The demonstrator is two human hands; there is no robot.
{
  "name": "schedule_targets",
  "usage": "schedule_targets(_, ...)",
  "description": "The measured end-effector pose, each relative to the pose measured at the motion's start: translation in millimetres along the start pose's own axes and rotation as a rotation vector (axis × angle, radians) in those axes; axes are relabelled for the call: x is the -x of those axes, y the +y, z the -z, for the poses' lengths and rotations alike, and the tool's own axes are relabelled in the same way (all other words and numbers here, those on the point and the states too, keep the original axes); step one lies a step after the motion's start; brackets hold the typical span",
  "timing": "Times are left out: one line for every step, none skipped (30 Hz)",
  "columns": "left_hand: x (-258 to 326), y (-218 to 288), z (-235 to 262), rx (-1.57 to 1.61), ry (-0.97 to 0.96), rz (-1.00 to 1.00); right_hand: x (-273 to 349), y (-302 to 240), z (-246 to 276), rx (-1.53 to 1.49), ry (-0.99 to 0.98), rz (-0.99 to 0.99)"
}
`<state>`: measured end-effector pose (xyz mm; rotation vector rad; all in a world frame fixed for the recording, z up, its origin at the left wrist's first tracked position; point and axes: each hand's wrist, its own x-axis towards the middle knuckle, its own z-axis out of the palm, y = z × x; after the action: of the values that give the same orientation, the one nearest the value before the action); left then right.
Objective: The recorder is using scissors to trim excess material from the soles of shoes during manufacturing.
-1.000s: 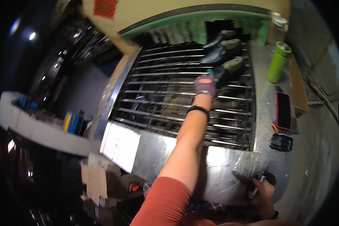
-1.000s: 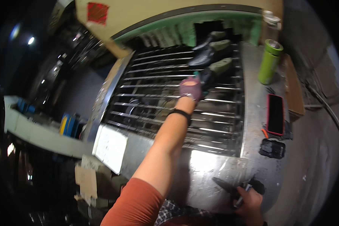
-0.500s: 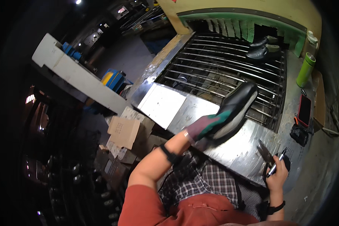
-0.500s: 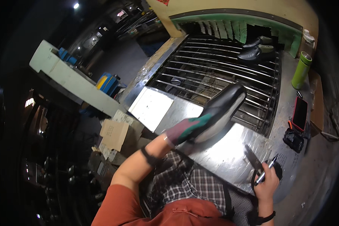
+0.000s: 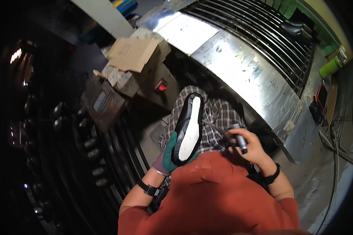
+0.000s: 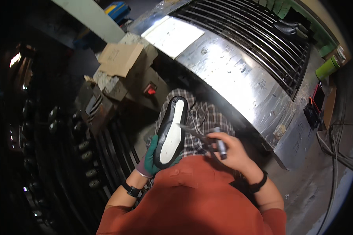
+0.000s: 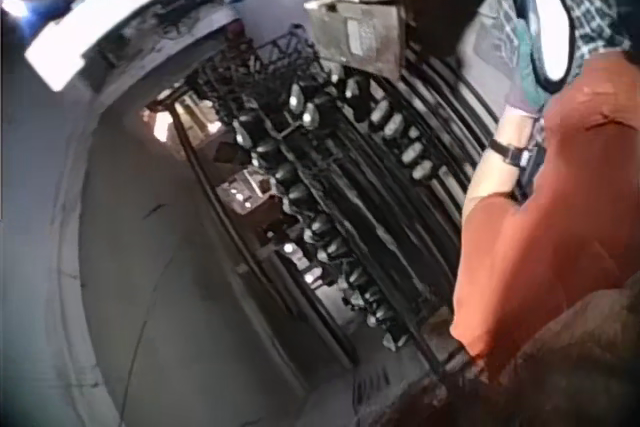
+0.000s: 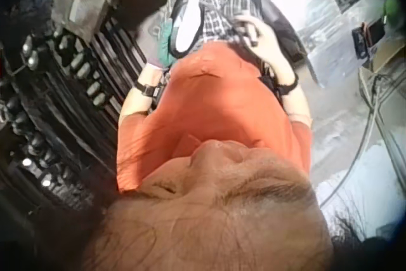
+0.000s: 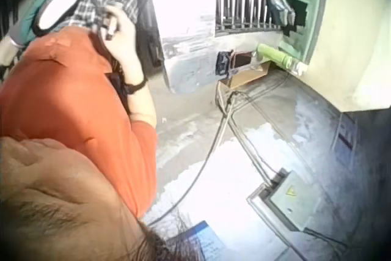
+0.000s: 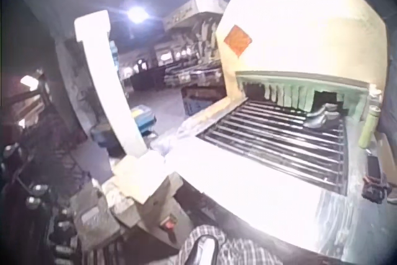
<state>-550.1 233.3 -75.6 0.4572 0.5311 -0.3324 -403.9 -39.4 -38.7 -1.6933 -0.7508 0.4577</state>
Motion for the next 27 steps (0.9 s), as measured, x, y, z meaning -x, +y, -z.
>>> schedule_targets(-4.2, -7.3, 7.5, 0.140, -0.049, -0.006, -4.9, -0.6, -18.5, -0.127, -0.086, -0.023)
schedule_targets(-4.2, -10.1, 16.9, 0.159, -0.070, 0.001, -6.9, -1.4, -31.0, -0.290, -0.160, -0.190)
schedule_targets(-3.1, -11.6, 24.6, 0.177, -0.093, 0.008, -9.0, -2.4, -41.3, -0.450, -0.228, -0.359)
schedule_targets(-1.6, -11.3, 28.6, 0.200, -0.094, 0.004, -15.2, -4.3, -48.8, -0.551, -0.280, -0.435)
schedule_targets(0.1, -10.0, 31.3, 0.185, -0.111, 0.017, -17.6, -3.5, -53.1, -0.539, -0.291, -0.450)
schedule_targets(1.2, -9.9, 32.7, 0.167, -0.130, 0.030, -19.3, -1.7, -56.6, -0.756, -0.331, -0.525)
schedule_targets(2.3, -10.3, 32.6, 0.181, -0.131, 0.025, -21.2, -0.1, -62.1, -0.978, -0.366, -0.597)
schedule_targets(2.5, -11.3, 30.6, 0.204, -0.145, 0.000, -22.8, 0.5, -68.3, -0.966, -0.348, -0.584)
schedule_targets(1.9, -12.0, 29.3, 0.226, -0.158, -0.024, -24.8, 2.0, -71.3, -0.959, -0.352, -0.592)
schedule_targets(2.3, -12.8, 29.7, 0.301, -0.217, -0.033, -27.0, 3.1, -74.0, -0.964, -0.352, -0.596)
schedule_targets(2.2, -14.2, 35.6, 0.309, -0.218, -0.034, -29.1, 4.2, -76.7, -0.971, -0.351, -0.599)
schedule_targets(0.6, -16.0, 44.2, 0.337, -0.240, -0.006, -30.6, 5.0, -80.4, -0.980, -0.360, -0.580)
schedule_targets(0.0, -16.0, 46.2, 0.365, -0.263, 0.022, -32.1, 6.1, -82.0, -0.975, -0.361, -0.587)
schedule_targets(0.0, -16.4, 47.4, 0.373, -0.263, 0.021, -33.4, 7.1, -83.3, -0.985, -0.363, -0.593)
schedule_targets(0.2, -16.6, 47.8, 0.333, -0.245, 0.000, -34.3, 8.1, -84.7, -0.996, -0.365, -0.600)
schedule_targets(0.5, -15.8, 45.9, 0.292, -0.227, -0.021, -34.8, 9.0, -85.6, -0.991, -0.361, -0.601)
schedule_targets(0.8, -15.9, 45.3, 0.299, -0.228, -0.022, -34.5, 8.7, -85.8, -0.987, -0.363, -0.607)
schedule_targets(1.0, -16.1, 44.9, 0.283, -0.212, -0.032, -33.4, 7.9, -85.6, -0.979, -0.366, -0.622)
schedule_targets(0.9, -16.2, 44.6, 0.266, -0.197, -0.042, -32.4, 7.3, -85.6, -0.971, -0.369, -0.636)
schedule_targets(0.1, -16.9, 44.4, 0.271, -0.198, -0.043, -31.1, 7.3, -85.6, -0.976, -0.405, -0.636)
schedule_targets(-1.0, -17.9, 44.2, 0.298, -0.163, -0.043, -29.1, 3.9, -85.6, -0.979, -0.411, -0.658)
schedule_targets(-1.0, -18.2, 43.9, 0.326, -0.126, -0.043, -28.3, 5.5, -83.8, -0.984, -0.448, -0.653)
schedule_targets(0.2, -17.6, 43.2, 0.330, -0.126, -0.044, -28.8, 5.2, -82.2, -0.989, -0.485, -0.648)
schedule_targets(1.7, -16.3, 41.7, 0.277, -0.130, -0.070, -29.2, 1.7, -80.5, -0.987, -0.487, -0.652)
schedule_targets(2.8, -15.6, 41.3, 0.225, -0.133, -0.096, -31.9, -9.4, -77.6, -0.757, -0.412, -0.575)
schedule_targets(2.6, -15.0, 42.7, 0.231, -0.133, -0.099, -33.8, -15.3, -76.3, -0.528, -0.337, -0.494)
schedule_targets(2.4, -14.2, 44.2, 0.253, -0.132, -0.064, -33.5, -12.1, -74.2, -0.290, -0.286, -0.330)
